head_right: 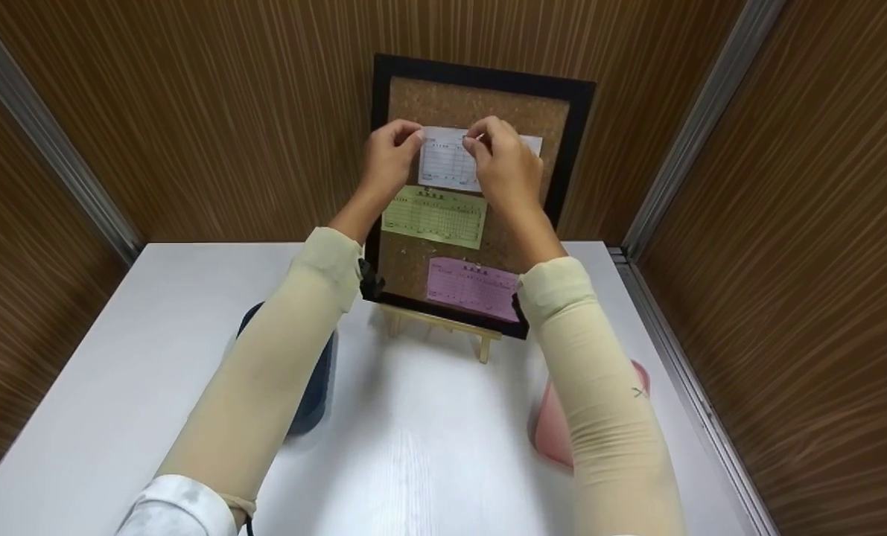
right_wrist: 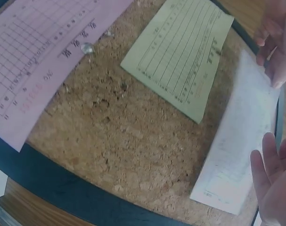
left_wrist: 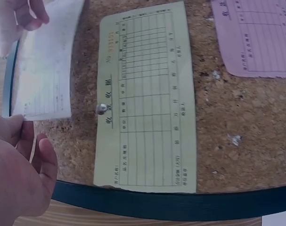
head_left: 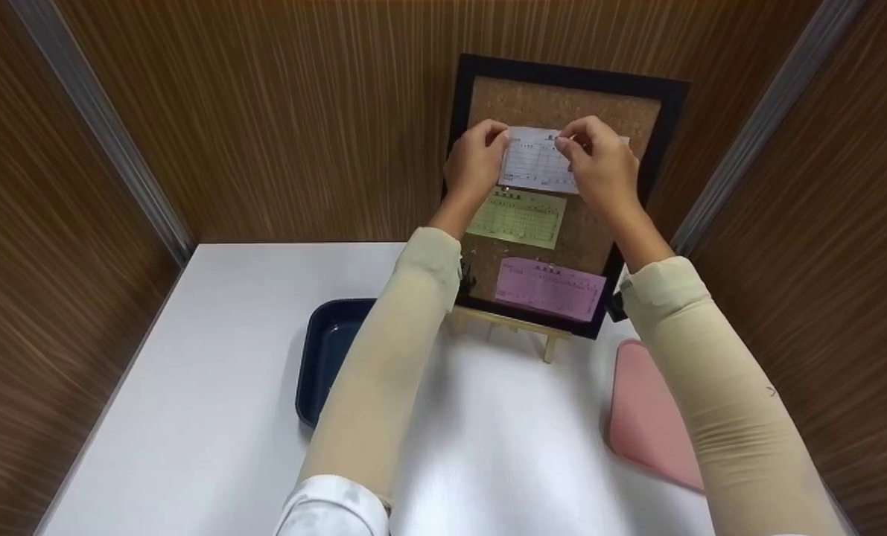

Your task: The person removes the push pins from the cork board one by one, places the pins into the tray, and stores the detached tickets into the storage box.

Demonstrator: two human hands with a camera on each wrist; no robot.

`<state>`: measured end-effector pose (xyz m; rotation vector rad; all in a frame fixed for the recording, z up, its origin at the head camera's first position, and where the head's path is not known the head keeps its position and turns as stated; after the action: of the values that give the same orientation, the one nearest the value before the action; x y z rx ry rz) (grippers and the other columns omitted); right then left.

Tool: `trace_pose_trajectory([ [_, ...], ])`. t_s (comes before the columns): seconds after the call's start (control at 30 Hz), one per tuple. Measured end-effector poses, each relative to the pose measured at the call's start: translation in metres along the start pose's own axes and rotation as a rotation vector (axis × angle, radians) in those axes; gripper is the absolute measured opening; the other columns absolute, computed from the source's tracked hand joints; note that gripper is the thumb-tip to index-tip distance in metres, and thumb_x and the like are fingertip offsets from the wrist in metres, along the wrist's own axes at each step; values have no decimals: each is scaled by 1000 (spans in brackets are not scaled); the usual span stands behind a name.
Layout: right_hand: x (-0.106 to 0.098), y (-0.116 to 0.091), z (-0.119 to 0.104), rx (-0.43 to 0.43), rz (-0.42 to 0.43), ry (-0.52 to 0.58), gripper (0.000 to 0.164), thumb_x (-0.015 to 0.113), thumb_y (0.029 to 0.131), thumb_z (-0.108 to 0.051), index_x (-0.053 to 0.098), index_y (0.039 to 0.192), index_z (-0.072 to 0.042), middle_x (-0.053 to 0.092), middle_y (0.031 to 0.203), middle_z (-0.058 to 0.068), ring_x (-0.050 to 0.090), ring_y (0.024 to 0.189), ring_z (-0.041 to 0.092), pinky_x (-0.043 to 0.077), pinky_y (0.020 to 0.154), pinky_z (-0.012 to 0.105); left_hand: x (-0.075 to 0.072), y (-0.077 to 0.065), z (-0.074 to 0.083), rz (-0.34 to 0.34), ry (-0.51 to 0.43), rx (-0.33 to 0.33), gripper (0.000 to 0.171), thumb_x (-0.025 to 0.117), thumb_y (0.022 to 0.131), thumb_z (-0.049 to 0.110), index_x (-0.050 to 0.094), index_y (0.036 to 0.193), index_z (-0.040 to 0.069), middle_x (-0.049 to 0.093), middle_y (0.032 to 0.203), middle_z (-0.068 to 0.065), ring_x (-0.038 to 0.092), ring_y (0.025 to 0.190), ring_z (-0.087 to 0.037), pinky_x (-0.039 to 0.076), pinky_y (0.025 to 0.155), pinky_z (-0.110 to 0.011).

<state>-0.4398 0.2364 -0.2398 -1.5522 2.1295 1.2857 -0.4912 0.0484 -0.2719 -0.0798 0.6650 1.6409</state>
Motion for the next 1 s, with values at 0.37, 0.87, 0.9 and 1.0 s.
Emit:
trace_pose_trajectory([
  [0.37, 6, -29, 1, -70, 7, 123, 24, 64, 100, -36, 67, 107, -13, 64, 88, -2, 57, 76, 8, 44, 70, 22, -7, -27, -11, -20, -230, 80, 20, 55, 105, 23, 69, 114, 11, 68, 101, -1, 59, 87, -10, 46, 74, -22],
  [0.87, 1, -88, 50, -111, 39, 238, 19, 64, 100, -19, 65, 105, -1, 65, 89, 11, 57, 76, 13, 44, 64, 17, -23, -84, -38, -9, -391, 126, 22, 57, 104, 19, 68, 115, 4, 67, 104, -8, 61, 94, -24, 48, 78, -24],
  [0.9, 1, -93, 55, -116, 40, 251, 18, 65, 100, -17, 65, 104, 1, 65, 89, 13, 58, 76, 15, 44, 64, 16, -24, -89, -41, -3, -382, 121, 22, 57, 104, 20, 68, 115, 4, 67, 104, -7, 61, 94, -22, 48, 78, -24],
  [1.0, -2, -110, 70, -103, 52, 276, 16, 65, 99, -14, 65, 103, 2, 65, 90, 14, 59, 76, 16, 45, 66, 14, -27, -103, -53, 13, -346, 98, 23, 59, 103, 23, 69, 116, 7, 69, 106, -5, 61, 93, -16, 48, 78, -24],
])
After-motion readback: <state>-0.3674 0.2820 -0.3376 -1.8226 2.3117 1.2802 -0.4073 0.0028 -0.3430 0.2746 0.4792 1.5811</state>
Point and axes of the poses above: each hand's wrist, its own y-axis towards the middle knuckle, its own x-axis out of the palm, z = x × y, the point moved 8 cm from there along y, towards the middle knuckle
